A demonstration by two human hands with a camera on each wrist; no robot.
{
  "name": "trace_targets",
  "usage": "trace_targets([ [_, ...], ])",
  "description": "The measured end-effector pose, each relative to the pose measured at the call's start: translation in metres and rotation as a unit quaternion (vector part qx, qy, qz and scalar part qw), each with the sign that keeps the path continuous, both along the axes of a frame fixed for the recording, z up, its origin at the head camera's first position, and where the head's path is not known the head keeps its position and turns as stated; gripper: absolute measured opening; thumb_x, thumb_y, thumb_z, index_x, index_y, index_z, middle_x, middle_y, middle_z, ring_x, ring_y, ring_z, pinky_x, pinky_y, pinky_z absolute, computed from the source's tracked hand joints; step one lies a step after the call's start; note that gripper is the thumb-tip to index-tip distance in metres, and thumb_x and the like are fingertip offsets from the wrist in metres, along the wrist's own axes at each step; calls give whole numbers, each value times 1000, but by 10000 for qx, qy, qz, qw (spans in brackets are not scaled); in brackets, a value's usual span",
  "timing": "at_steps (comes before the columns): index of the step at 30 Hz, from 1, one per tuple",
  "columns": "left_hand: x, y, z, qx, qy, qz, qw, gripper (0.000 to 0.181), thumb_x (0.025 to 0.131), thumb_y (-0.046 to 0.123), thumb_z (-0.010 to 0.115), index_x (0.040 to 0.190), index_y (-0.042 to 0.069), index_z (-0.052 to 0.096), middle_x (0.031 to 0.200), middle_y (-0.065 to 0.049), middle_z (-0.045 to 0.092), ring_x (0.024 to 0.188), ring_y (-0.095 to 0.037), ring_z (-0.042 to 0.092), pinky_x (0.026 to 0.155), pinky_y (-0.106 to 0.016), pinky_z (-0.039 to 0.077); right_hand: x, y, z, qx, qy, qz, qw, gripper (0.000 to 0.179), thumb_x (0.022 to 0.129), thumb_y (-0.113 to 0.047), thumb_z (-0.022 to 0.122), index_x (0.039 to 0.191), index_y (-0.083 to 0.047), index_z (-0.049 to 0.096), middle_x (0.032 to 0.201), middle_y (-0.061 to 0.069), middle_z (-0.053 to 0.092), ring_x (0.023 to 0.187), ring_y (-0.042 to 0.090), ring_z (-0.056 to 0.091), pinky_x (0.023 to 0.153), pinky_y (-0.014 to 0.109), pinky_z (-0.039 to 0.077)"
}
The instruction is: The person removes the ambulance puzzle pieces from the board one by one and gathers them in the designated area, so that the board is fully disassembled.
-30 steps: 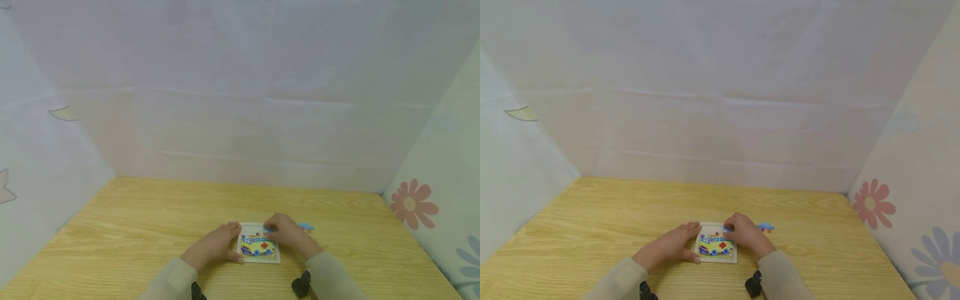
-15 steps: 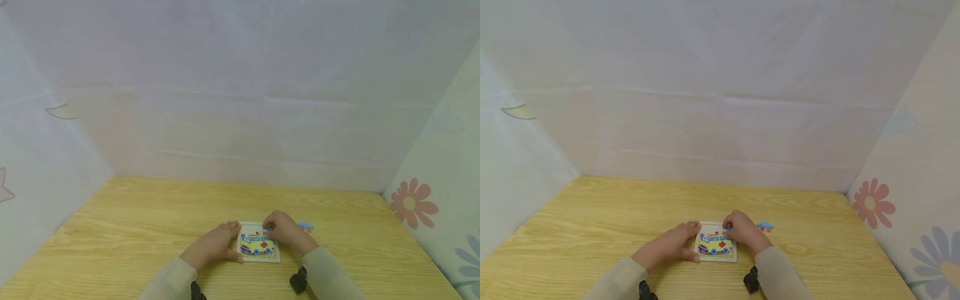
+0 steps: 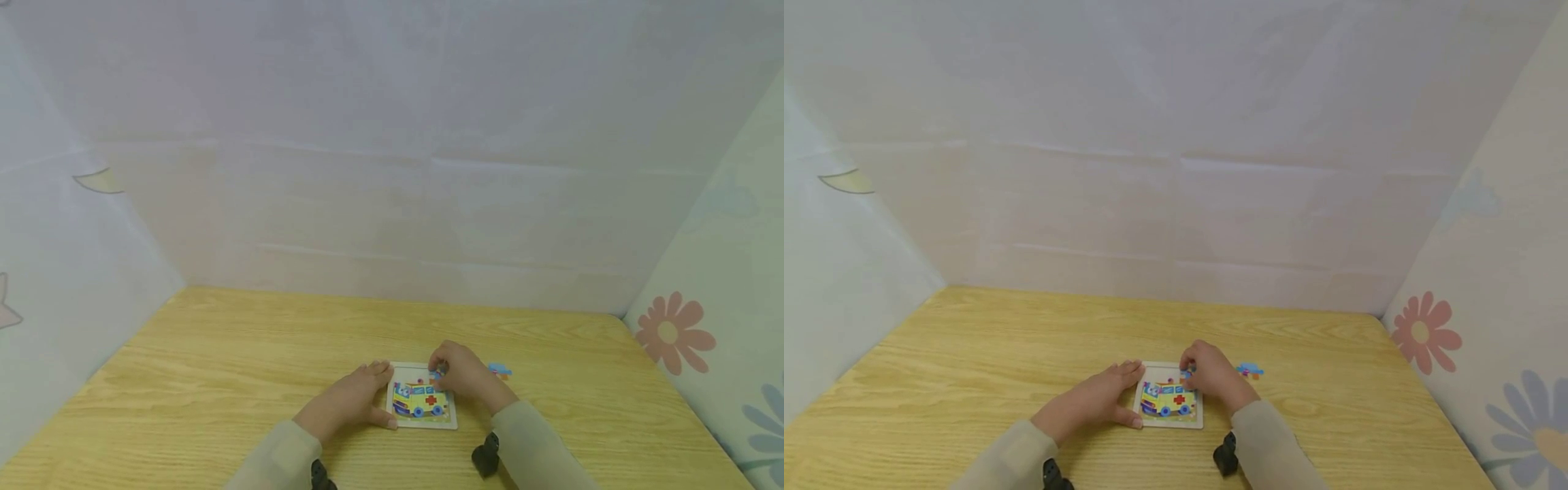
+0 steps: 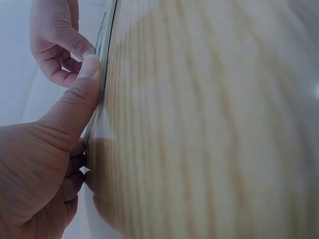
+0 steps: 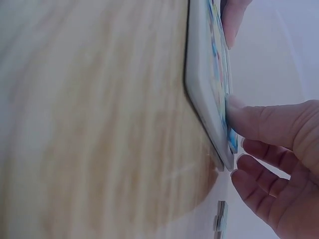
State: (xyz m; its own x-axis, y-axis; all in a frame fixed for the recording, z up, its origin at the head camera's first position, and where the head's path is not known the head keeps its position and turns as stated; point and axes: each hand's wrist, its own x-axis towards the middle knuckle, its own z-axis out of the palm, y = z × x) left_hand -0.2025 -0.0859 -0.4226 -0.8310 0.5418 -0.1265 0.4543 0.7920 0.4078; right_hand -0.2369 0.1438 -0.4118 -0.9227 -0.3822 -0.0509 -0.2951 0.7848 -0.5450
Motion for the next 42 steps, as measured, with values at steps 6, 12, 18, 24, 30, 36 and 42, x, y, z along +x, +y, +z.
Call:
trace_targets([
  [6,0,0,2,30,13,-31,10000,95,69,54,70,140,0,37,148,-14,32,137,-34,28,112,-47,26,2,-1,0,-181,-151,-125,9996,20,75,-7,76,87,-14,62,88,-2,56,81,17,48,72,33,47],
  [12,0,0,1,20,43,-46,10000,95,70,53,71,140,-1,37,148,-15,32,137,-34,28,112,-47,25,4,-2,-1,-264,-216,-131,9993,22,76,-5,74,91,-11,60,93,1,58,87,19,52,81,39,49],
  [18,-1,0,-2,7,69,-53,10000,96,69,54,70,140,-1,37,148,-15,32,137,-34,27,113,-46,24,6,0,-4,-298,-57,-47,9995,24,78,-8,74,98,-9,59,97,3,56,92,20,53,84,42,49],
  [24,-1,0,-3,18,21,-43,10000,96,69,55,70,140,0,37,149,-14,31,137,-33,27,113,-47,24,10,1,-6,-459,-57,-198,9987,25,79,-8,72,99,-10,58,105,7,60,99,27,56,87,46,49],
  [30,-2,0,-4,48,-42,1,10000,96,69,56,70,141,1,36,149,-13,30,138,-33,26,113,-46,23,12,5,-14,-931,-117,-537,9941,24,80,-10,72,100,-14,60,98,5,62,88,24,56,73,38,51],
  [36,-2,0,-3,31,-64,10,10000,96,69,55,69,141,1,35,149,-13,30,138,-33,26,113,-47,23,9,10,-20,-1789,-331,-1033,9779,19,83,-11,69,101,-9,64,81,2,58,72,16,47,60,25,42],
  [42,-1,1,-1,-10,-6,-17,10000,95,70,55,70,141,1,36,149,-13,30,138,-32,26,114,-46,22,8,11,-17,-2412,-674,-1552,9556,25,81,-10,71,103,-4,64,81,6,57,71,16,49,57,25,46],
])
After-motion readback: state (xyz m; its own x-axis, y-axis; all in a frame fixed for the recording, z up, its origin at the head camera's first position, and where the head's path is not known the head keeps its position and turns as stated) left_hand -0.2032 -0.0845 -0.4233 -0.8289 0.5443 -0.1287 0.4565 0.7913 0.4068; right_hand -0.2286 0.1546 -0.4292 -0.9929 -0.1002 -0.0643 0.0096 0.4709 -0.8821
